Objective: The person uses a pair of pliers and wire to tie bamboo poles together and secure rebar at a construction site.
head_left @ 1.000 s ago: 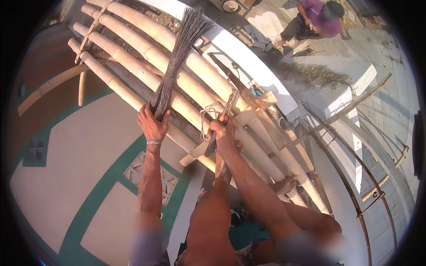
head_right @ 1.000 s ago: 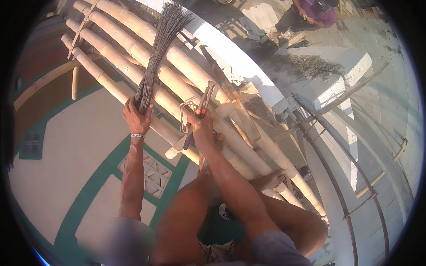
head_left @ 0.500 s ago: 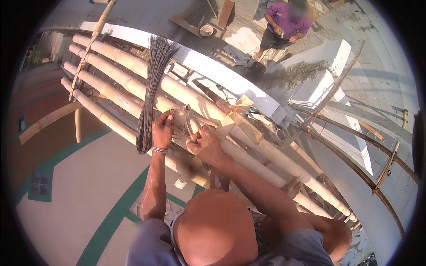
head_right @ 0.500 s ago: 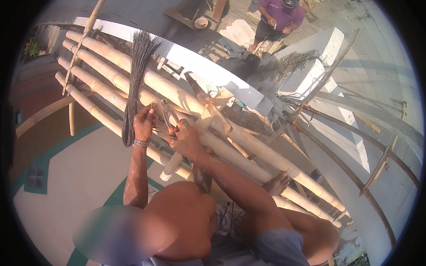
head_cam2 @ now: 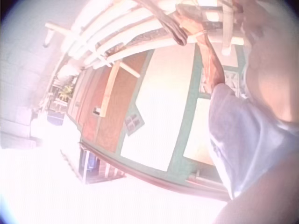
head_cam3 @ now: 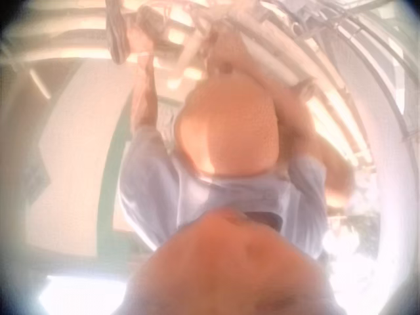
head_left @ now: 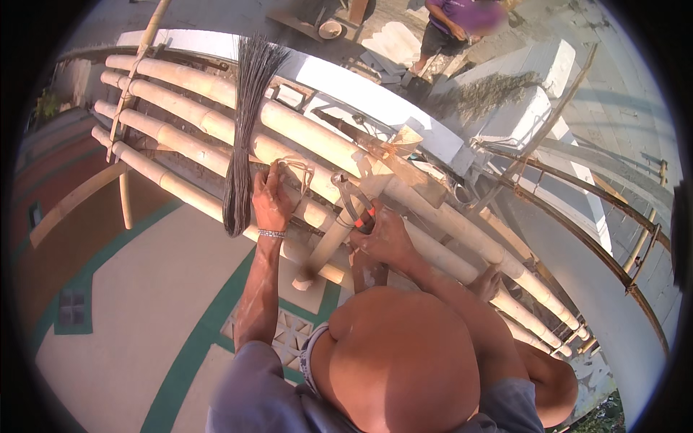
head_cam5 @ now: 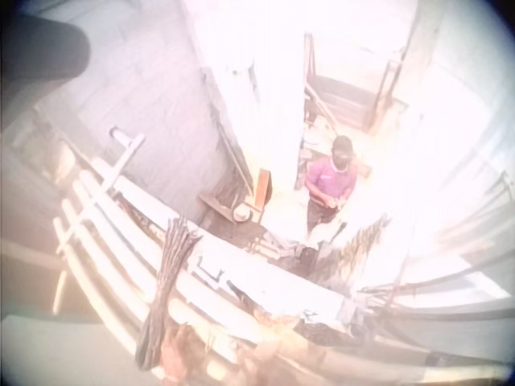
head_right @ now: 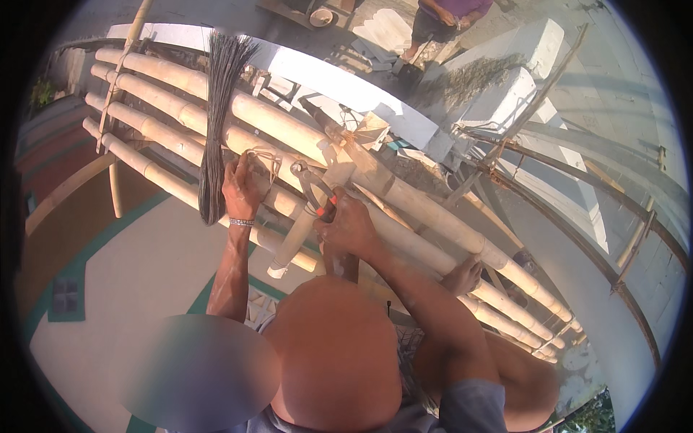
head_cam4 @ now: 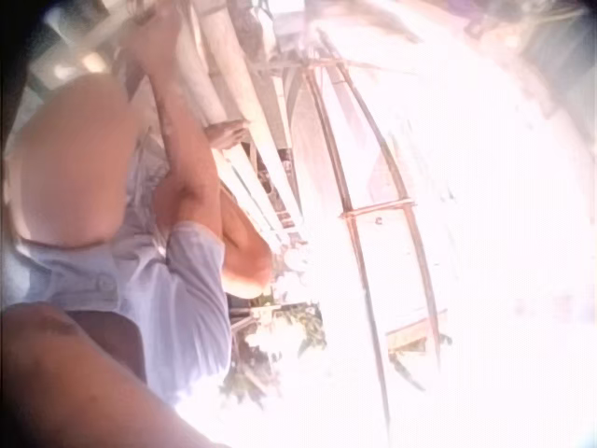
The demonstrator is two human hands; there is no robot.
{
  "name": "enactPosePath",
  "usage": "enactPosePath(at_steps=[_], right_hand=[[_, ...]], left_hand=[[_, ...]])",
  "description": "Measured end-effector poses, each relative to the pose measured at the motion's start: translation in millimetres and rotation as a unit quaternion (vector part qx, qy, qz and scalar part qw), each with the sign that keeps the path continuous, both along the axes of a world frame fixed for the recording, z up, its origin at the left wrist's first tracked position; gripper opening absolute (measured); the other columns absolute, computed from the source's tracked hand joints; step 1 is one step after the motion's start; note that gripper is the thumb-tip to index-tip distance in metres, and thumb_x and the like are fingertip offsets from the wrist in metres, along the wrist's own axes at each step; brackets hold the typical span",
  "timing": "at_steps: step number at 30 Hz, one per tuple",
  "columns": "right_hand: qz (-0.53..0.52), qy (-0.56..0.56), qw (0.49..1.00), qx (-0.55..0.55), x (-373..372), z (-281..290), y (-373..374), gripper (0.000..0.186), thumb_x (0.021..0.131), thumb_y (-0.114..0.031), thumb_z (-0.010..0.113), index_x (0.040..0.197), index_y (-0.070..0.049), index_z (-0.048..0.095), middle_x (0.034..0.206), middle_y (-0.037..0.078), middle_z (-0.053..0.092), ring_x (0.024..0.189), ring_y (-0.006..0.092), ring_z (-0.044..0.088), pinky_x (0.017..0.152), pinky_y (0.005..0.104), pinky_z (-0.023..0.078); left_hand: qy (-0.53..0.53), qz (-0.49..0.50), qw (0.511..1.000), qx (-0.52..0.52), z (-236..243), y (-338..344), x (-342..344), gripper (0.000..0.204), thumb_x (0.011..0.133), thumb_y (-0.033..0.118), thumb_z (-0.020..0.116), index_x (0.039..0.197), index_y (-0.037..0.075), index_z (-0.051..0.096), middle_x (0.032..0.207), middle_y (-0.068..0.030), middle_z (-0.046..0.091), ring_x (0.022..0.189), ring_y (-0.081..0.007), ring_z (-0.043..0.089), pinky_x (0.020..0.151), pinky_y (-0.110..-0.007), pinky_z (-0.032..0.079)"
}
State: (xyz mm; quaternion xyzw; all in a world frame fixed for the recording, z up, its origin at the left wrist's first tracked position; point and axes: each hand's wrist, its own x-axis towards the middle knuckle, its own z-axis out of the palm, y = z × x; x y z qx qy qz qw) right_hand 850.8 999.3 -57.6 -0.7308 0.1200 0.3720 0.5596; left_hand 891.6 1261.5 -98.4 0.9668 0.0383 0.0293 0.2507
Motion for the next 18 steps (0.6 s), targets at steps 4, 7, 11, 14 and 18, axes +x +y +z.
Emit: enactPosePath(at_steps=[4,7,11,14,18], right_hand=[[0.025,-0.041,0.998,-0.032,20.6,16.2,-6.5,0.038,0.072,-0.017,0.076,0.098,0.002,0.055,0.083,0.018,0.068,0.082,0.0333,0.07,0.073,0.0425,0.055],[0.086,-0.085,0.99,-0.066,20.7,13.4,-27.1,0.042,0.075,-0.024,0.076,0.101,0.002,0.055,0.084,0.021,0.068,0.083,0.038,0.069,0.074,0.0468,0.054],[0.139,-0.168,0.975,-0.045,-3.5,8.0,-58.2,0.046,0.081,-0.031,0.068,0.11,0.003,0.057,0.086,0.025,0.068,0.087,0.0447,0.068,0.077,0.0517,0.053],[0.277,-0.086,0.955,-0.064,-21.8,26.3,-111.9,0.036,0.085,-0.025,0.068,0.102,0.004,0.056,0.093,0.024,0.066,0.091,0.0436,0.066,0.078,0.0502,0.052],[0.333,-0.003,0.931,-0.146,-26.4,114.2,-194.7,0.031,0.085,-0.018,0.065,0.104,0.005,0.056,0.085,0.025,0.066,0.087,0.0454,0.066,0.075,0.0527,0.051]], left_hand=[[0.011,-0.04,0.999,0.008,-6.8,14.5,-3.8,0.042,0.093,-0.001,0.062,0.135,0.001,0.061,0.111,-0.0231,0.064,0.095,-0.0397,0.065,0.08,-0.045,0.055],[-0.009,-0.057,0.998,0.016,9.8,-3.4,6.6,0.043,0.093,0.005,0.067,0.136,0.0,0.061,0.113,-0.0241,0.063,0.099,-0.0411,0.063,0.083,-0.045,0.054],[-0.151,0.001,0.989,0.002,60.1,-32.0,18.6,0.034,0.098,0.011,0.067,0.129,-0.002,0.066,0.117,-0.0216,0.065,0.103,-0.0345,0.066,0.087,-0.044,0.055],[-0.228,-0.095,0.962,-0.121,116.1,-84.0,55.3,0.024,0.1,0.0,0.061,0.121,-0.008,0.066,0.11,-0.0187,0.067,0.094,-0.0292,0.067,0.081,-0.039,0.055],[-0.117,-0.341,0.894,-0.267,215.1,-164.6,119.9,0.025,0.096,0.004,0.067,0.118,-0.006,0.067,0.102,-0.0178,0.07,0.092,-0.0275,0.067,0.08,-0.037,0.054]])
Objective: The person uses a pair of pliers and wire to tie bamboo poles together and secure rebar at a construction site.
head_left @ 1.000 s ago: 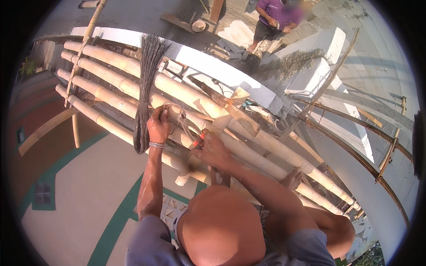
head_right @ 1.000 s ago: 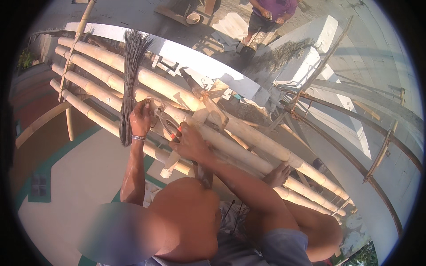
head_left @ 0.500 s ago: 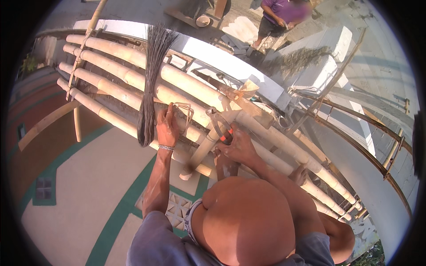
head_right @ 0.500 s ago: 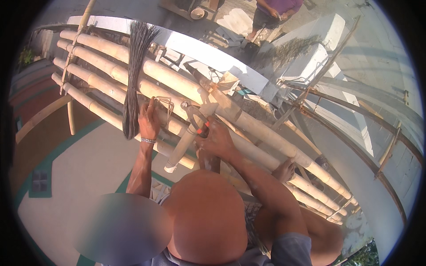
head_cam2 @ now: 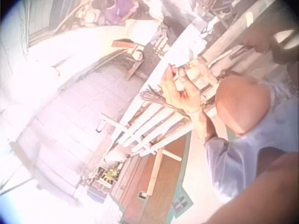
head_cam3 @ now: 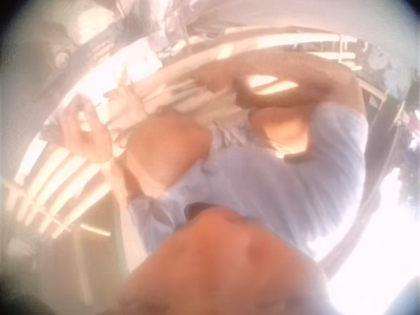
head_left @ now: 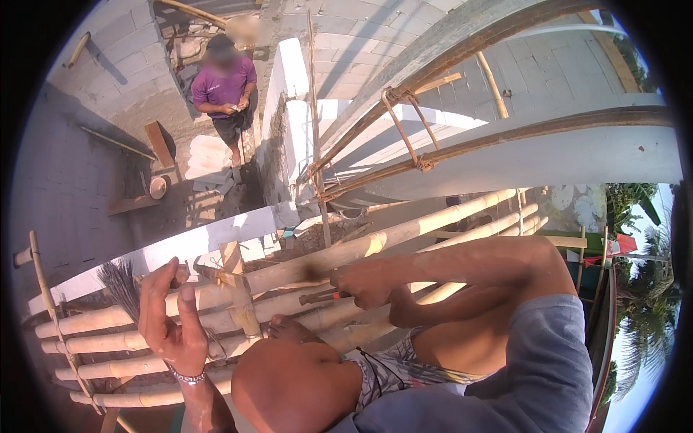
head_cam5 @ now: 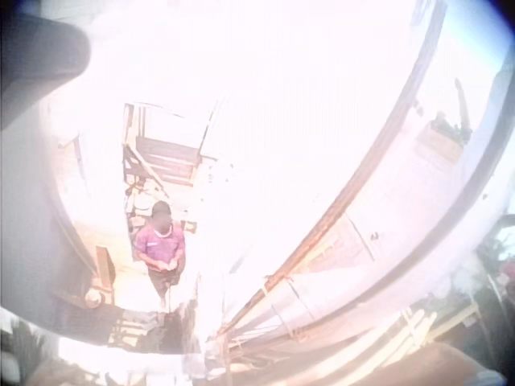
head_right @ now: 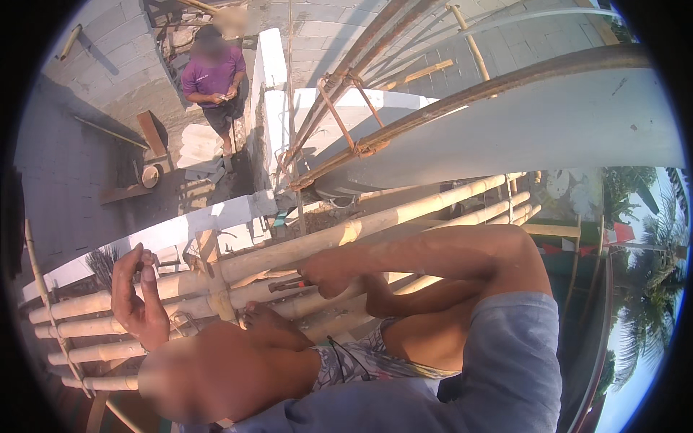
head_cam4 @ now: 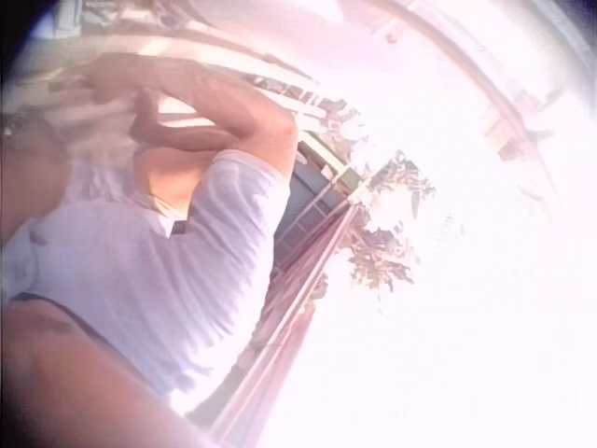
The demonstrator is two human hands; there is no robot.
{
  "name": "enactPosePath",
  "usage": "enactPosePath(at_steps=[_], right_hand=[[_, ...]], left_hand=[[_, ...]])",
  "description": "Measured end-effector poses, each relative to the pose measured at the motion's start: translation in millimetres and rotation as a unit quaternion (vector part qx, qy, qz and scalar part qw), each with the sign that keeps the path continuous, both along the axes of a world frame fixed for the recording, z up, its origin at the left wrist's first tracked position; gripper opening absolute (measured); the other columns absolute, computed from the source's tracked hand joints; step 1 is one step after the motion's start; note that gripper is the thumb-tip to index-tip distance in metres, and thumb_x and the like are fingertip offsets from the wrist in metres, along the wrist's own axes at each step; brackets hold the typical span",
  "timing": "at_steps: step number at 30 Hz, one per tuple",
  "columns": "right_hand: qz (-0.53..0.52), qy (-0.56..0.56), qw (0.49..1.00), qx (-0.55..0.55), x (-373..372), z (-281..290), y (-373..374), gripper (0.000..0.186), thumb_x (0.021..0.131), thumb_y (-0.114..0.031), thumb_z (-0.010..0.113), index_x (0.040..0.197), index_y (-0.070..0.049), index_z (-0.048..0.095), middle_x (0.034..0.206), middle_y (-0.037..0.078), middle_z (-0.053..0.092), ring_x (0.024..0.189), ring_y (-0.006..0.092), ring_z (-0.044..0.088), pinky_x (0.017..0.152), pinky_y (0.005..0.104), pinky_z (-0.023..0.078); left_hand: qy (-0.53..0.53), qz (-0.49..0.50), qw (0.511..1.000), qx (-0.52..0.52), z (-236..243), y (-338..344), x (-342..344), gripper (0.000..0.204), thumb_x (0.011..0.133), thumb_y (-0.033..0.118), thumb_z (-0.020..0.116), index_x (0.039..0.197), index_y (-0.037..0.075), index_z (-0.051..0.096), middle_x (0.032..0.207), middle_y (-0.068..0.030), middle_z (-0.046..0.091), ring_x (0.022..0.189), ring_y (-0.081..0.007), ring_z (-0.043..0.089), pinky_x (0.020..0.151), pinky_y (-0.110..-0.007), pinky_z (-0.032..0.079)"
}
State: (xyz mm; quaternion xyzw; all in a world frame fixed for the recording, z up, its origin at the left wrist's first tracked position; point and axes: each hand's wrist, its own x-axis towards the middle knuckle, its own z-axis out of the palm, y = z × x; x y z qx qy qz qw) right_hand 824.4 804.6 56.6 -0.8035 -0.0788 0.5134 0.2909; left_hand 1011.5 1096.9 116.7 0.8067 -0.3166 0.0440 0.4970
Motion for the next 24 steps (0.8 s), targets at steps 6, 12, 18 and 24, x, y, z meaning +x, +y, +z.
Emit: enactPosePath(at_steps=[6,12,18,24], right_hand=[[-0.14,0.119,0.967,-0.178,1.1,134.8,-82.1,0.025,0.086,-0.016,0.062,0.097,0.007,0.06,0.078,0.023,0.066,0.073,0.0336,0.069,0.068,0.0441,0.054],[-0.503,-0.047,0.863,0.026,-59.7,166.0,-129.5,0.016,0.083,0.002,0.062,0.097,0.006,0.071,0.106,0.014,0.072,0.091,0.0188,0.068,0.075,0.0311,0.054],[-0.611,-0.122,0.727,0.288,-94.2,119.2,-120.5,0.034,0.079,0.009,0.053,0.104,0.005,0.074,0.128,0.014,0.067,0.133,0.0222,0.055,0.102,0.0346,0.05],[-0.623,-0.065,0.685,0.373,-93.4,89.2,-107.0,0.042,0.076,0.008,0.048,0.115,0.0,0.061,0.134,0.026,0.063,0.125,0.0284,0.062,0.102,0.041,0.052]], left_hand=[[0.176,-0.299,0.937,-0.028,44.2,-156.1,26.8,0.05,0.096,0.034,0.073,0.129,-0.001,0.062,0.113,-0.0189,0.072,0.097,-0.0265,0.07,0.089,-0.033,0.054],[0.322,-0.396,0.858,-0.062,27.2,-236.9,-6.5,0.055,0.101,0.048,0.063,0.126,-0.001,0.064,0.108,-0.0097,0.072,0.096,-0.0148,0.066,0.089,-0.03,0.052],[0.338,-0.329,0.866,-0.167,8.4,-238.7,-26.0,0.026,0.098,0.019,0.072,0.112,-0.003,0.068,0.107,-0.0085,0.066,0.095,-0.013,0.064,0.085,-0.028,0.052],[0.248,-0.337,0.873,-0.251,4.4,-239.9,-41.8,0.034,0.085,-0.001,0.08,0.116,-0.001,0.065,0.112,-0.0078,0.067,0.105,-0.0168,0.066,0.094,-0.033,0.054]])
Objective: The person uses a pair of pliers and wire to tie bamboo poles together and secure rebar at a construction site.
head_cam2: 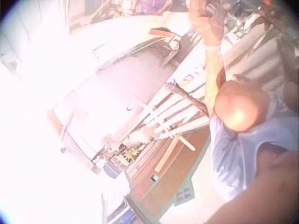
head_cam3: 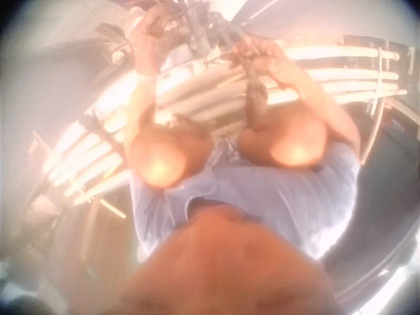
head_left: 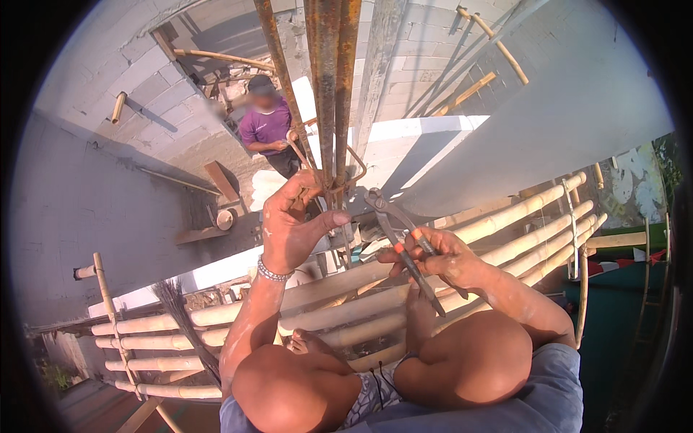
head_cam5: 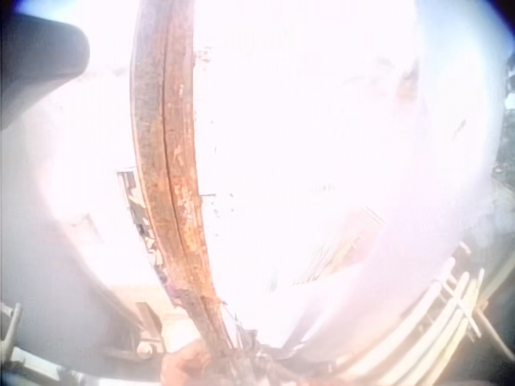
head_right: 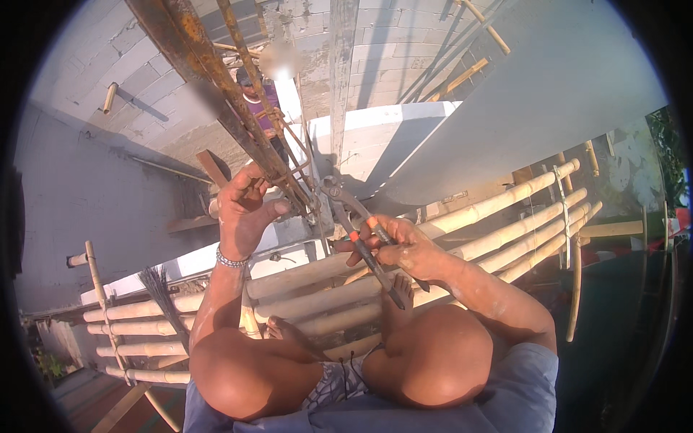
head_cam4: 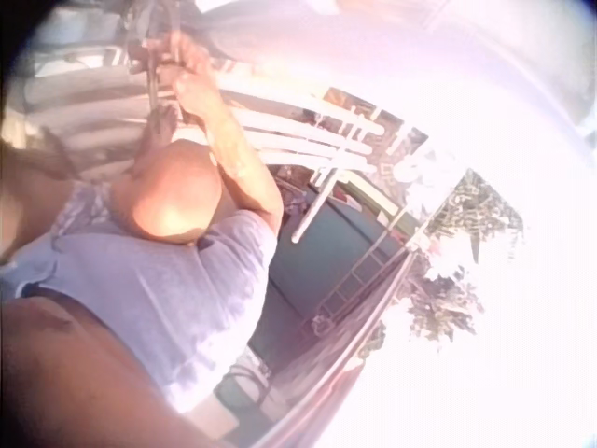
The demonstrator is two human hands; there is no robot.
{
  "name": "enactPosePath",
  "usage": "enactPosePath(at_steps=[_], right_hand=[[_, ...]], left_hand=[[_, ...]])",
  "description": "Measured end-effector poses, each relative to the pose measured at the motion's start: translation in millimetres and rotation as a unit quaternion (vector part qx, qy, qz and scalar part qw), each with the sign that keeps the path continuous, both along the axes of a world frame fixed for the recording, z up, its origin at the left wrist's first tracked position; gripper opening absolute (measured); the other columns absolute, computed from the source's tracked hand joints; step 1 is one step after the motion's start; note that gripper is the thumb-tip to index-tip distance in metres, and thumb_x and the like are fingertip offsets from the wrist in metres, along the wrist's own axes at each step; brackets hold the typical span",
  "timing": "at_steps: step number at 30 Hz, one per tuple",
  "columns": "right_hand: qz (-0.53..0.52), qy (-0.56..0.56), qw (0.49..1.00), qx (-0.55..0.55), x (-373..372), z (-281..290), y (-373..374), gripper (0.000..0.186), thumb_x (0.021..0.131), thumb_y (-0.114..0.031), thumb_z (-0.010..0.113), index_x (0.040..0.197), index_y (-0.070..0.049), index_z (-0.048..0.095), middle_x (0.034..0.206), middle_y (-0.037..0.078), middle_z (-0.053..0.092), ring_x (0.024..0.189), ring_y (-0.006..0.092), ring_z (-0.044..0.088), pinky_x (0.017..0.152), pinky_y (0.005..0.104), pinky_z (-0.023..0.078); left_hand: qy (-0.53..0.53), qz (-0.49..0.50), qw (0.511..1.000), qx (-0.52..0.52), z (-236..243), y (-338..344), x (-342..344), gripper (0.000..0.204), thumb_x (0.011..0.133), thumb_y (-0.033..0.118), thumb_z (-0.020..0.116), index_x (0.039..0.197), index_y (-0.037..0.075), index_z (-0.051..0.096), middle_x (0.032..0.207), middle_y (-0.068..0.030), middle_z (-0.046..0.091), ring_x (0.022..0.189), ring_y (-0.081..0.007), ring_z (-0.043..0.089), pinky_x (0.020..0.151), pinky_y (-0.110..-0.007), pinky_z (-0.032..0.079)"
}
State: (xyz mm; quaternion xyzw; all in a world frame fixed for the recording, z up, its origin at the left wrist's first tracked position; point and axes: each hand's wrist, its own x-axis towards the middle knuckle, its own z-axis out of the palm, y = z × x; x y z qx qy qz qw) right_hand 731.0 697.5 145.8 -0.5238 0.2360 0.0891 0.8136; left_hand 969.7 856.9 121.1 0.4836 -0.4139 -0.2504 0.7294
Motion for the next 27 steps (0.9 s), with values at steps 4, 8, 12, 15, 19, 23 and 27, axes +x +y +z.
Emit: enactPosePath(at_steps=[4,8,12,15,19,23,27], right_hand=[[-0.004,-0.021,1.0,-0.006,-3.6,-21.7,0.5,0.028,0.076,0.007,0.049,0.101,-0.004,0.057,0.121,0.025,0.069,0.096,0.0191,0.067,0.076,0.0316,0.052],[-0.033,0.016,0.999,0.038,-0.2,-31.1,8.1,0.019,0.081,0.005,0.05,0.096,-0.007,0.052,0.102,0.016,0.075,0.068,0.007,0.057,0.053,0.0222,0.039],[-0.039,0.046,0.998,0.026,-8.4,-39.5,3.7,0.019,0.085,0.002,0.05,0.102,-0.005,0.049,0.1,0.016,0.074,0.065,0.0079,0.057,0.053,0.0221,0.044],[-0.045,0.028,0.997,0.056,-18.2,-58.1,7.1,0.023,0.088,0.001,0.05,0.11,-0.004,0.047,0.106,0.02,0.072,0.063,0.0112,0.059,0.056,0.0252,0.052],[-0.029,0.006,0.996,0.081,-24.3,-60.1,4.1,0.026,0.09,0.005,0.05,0.114,-0.004,0.043,0.117,0.025,0.067,0.069,0.0164,0.065,0.063,0.0311,0.061],[-0.043,-0.002,0.995,0.085,-24.9,-63.6,7.2,0.026,0.09,0.01,0.051,0.111,-0.004,0.044,0.12,0.026,0.065,0.076,0.0174,0.068,0.07,0.0345,0.064],[-0.048,0.0,0.995,0.088,-19.6,-68.7,9.2,0.038,0.088,0.012,0.051,0.123,0.0,0.046,0.123,0.026,0.065,0.082,0.0193,0.07,0.076,0.0363,0.064]], left_hand=[[0.0,0.066,0.995,0.075,2.9,-3.6,-13.8,0.036,0.084,-0.005,0.08,0.116,0.001,0.064,0.111,-0.007,0.069,0.103,-0.0134,0.066,0.09,-0.03,0.054],[-0.048,0.137,0.979,0.14,4.0,-3.1,-14.9,0.031,0.089,0.0,0.077,0.116,0.0,0.062,0.107,-0.0056,0.071,0.099,-0.011,0.064,0.087,-0.027,0.052],[-0.116,0.151,0.973,0.129,3.0,-11.4,-17.6,0.035,0.092,0.002,0.075,0.125,0.001,0.062,0.115,-0.006,0.069,0.109,-0.0136,0.062,0.1,-0.031,0.047],[-0.097,0.118,0.981,0.117,-1.4,-10.8,-13.3,0.037,0.092,0.002,0.074,0.127,0.001,0.061,0.119,-0.0065,0.068,0.113,-0.0151,0.061,0.103,-0.033,0.046],[-0.128,0.106,0.977,0.132,3.4,-9.6,-6.6,0.035,0.09,0.002,0.076,0.123,0.001,0.063,0.118,-0.007,0.068,0.11,-0.0144,0.062,0.1,-0.032,0.048],[-0.157,0.179,0.961,0.141,6.8,-15.3,-16.8,0.029,0.089,0.005,0.079,0.112,0.001,0.062,0.109,-0.0071,0.068,0.099,-0.012,0.063,0.089,-0.029,0.052],[-0.046,0.282,0.952,0.107,-53.0,1.3,-48.2,0.035,0.085,0.012,0.086,0.096,0.003,0.053,0.085,-0.0015,0.057,0.08,-0.0104,0.058,0.077,-0.029,0.053]])
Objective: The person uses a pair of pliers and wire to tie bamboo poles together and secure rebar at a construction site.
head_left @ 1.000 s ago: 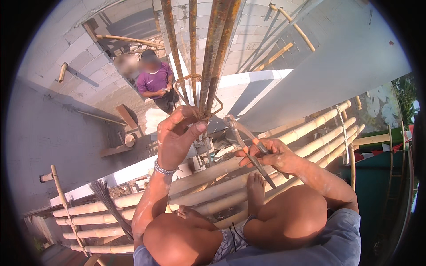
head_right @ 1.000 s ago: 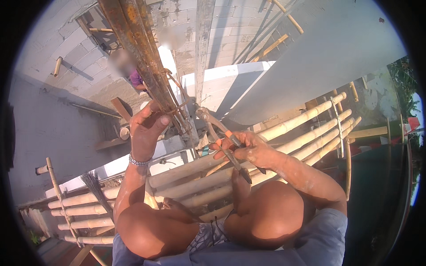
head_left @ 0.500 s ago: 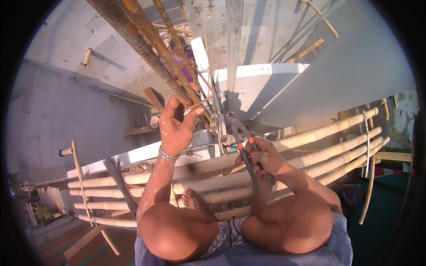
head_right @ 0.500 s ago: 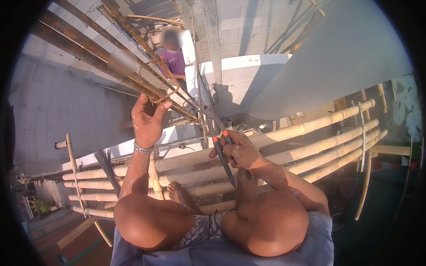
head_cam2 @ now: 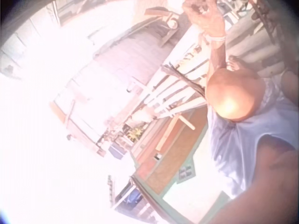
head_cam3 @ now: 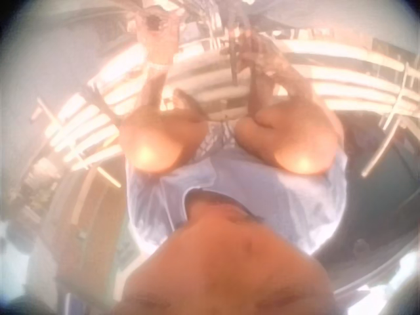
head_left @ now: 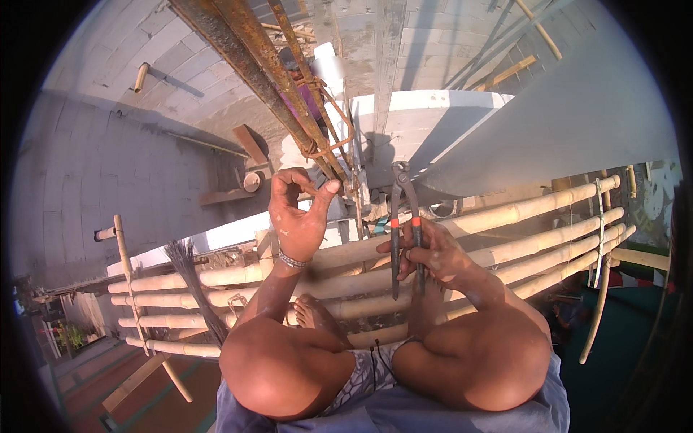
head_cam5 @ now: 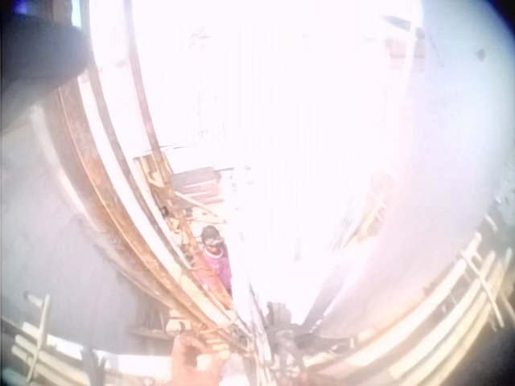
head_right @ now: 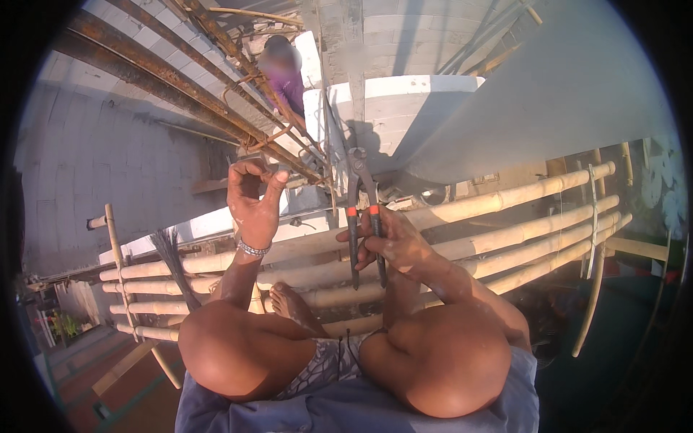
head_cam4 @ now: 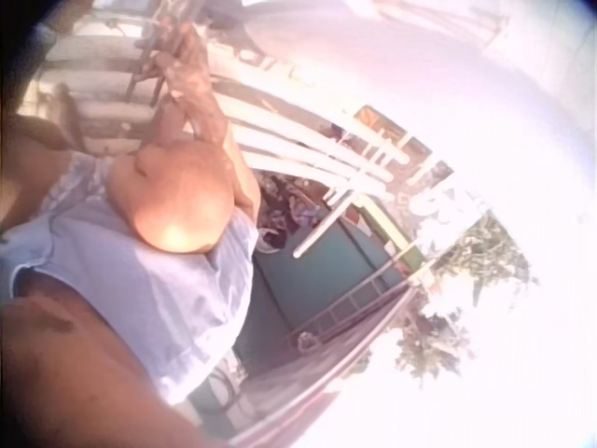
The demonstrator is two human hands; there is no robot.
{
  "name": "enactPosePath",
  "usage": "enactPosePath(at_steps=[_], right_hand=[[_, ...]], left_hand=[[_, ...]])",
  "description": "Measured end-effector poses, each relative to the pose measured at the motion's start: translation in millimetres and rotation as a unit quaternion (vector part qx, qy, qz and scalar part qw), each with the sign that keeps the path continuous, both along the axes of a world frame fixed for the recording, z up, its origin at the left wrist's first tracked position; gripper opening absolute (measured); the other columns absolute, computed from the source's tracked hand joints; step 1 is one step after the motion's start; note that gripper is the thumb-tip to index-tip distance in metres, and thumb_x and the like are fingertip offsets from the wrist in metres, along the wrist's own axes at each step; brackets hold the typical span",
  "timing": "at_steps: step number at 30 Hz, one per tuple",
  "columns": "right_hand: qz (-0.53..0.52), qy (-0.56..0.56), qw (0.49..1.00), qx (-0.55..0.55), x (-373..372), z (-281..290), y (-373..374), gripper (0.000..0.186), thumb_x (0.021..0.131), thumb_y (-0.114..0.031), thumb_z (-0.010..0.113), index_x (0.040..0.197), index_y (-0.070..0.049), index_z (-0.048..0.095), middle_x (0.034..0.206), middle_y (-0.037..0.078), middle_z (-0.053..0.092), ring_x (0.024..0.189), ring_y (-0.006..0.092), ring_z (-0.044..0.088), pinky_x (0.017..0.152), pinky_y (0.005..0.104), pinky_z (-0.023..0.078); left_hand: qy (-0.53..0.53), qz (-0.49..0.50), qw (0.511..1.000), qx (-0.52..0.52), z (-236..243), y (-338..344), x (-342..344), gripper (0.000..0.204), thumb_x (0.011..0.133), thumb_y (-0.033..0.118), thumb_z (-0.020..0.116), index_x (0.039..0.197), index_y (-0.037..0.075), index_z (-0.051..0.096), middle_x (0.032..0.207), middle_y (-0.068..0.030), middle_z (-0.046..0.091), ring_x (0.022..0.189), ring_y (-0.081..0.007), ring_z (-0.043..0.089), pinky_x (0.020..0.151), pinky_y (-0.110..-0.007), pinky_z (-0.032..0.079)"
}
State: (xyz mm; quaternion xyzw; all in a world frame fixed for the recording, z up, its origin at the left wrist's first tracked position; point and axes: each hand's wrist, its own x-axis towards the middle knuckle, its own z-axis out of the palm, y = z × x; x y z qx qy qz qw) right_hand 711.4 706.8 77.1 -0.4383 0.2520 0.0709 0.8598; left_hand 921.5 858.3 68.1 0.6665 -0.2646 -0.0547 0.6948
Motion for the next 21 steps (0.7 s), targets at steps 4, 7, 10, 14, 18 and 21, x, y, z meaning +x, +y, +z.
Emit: enactPosePath(at_steps=[4,7,10,14,18,21], right_hand=[[-0.035,-0.003,0.999,-0.006,3.2,-12.0,8.5,0.044,0.089,0.012,0.054,0.13,0.0,0.046,0.124,0.023,0.065,0.091,0.0225,0.07,0.085,0.0404,0.063],[-0.063,-0.01,0.997,0.041,0.9,-27.9,13.5,0.039,0.087,0.014,0.053,0.123,0.0,0.049,0.124,0.022,0.064,0.107,0.0306,0.069,0.091,0.0425,0.061],[-0.1,0.005,0.992,0.078,4.6,-12.7,9.5,0.036,0.084,0.016,0.052,0.114,-0.004,0.051,0.129,0.022,0.062,0.11,0.0329,0.068,0.092,0.0441,0.059],[-0.078,-0.038,0.996,0.022,-2.3,-28.9,4.4,0.045,0.076,0.016,0.051,0.113,-0.008,0.056,0.133,0.016,0.061,0.107,0.0268,0.066,0.089,0.0415,0.053],[-0.08,-0.049,0.994,-0.051,11.4,-20.0,11.7,0.046,0.072,0.016,0.054,0.114,-0.003,0.063,0.127,0.014,0.063,0.102,0.0233,0.065,0.088,0.0387,0.053],[-0.057,-0.031,0.994,-0.084,5.5,-23.5,-5.5,0.053,0.069,0.014,0.051,0.118,0.001,0.065,0.126,0.014,0.064,0.102,0.0213,0.064,0.09,0.0377,0.053]], left_hand=[[0.251,-0.392,0.872,0.15,-37.5,24.1,-41.9,0.051,0.09,0.022,0.082,0.126,0.001,0.053,0.101,-0.0083,0.069,0.085,-0.0131,0.066,0.071,-0.029,0.054],[0.391,-0.43,0.8,0.15,-39.1,21.4,-67.6,0.06,0.097,0.028,0.073,0.142,0.004,0.042,0.11,-0.0092,0.069,0.081,-0.0105,0.063,0.065,-0.026,0.05],[0.351,-0.434,0.813,0.164,-49.7,11.4,-71.6,0.071,0.102,0.041,0.062,0.156,0.011,0.026,0.115,-0.0114,0.069,0.069,-0.0088,0.05,0.056,-0.025,0.043],[0.326,-0.438,0.819,0.173,-12.4,12.7,-59.6,0.072,0.104,0.041,0.058,0.153,0.003,0.021,0.136,-0.0163,0.054,0.109,-0.0198,0.061,0.08,-0.031,0.051],[0.234,-0.433,0.865,0.101,-31.0,10.9,-74.7,0.088,0.105,0.048,0.051,0.154,0.005,-0.008,0.152,-0.0266,0.034,0.138,-0.0368,0.043,0.113,-0.043,0.04],[0.193,-0.444,0.872,0.073,-38.0,2.9,-80.1,0.094,0.106,0.047,0.05,0.153,0.005,-0.021,0.157,-0.0257,0.03,0.143,-0.038,0.039,0.12,-0.046,0.033]])
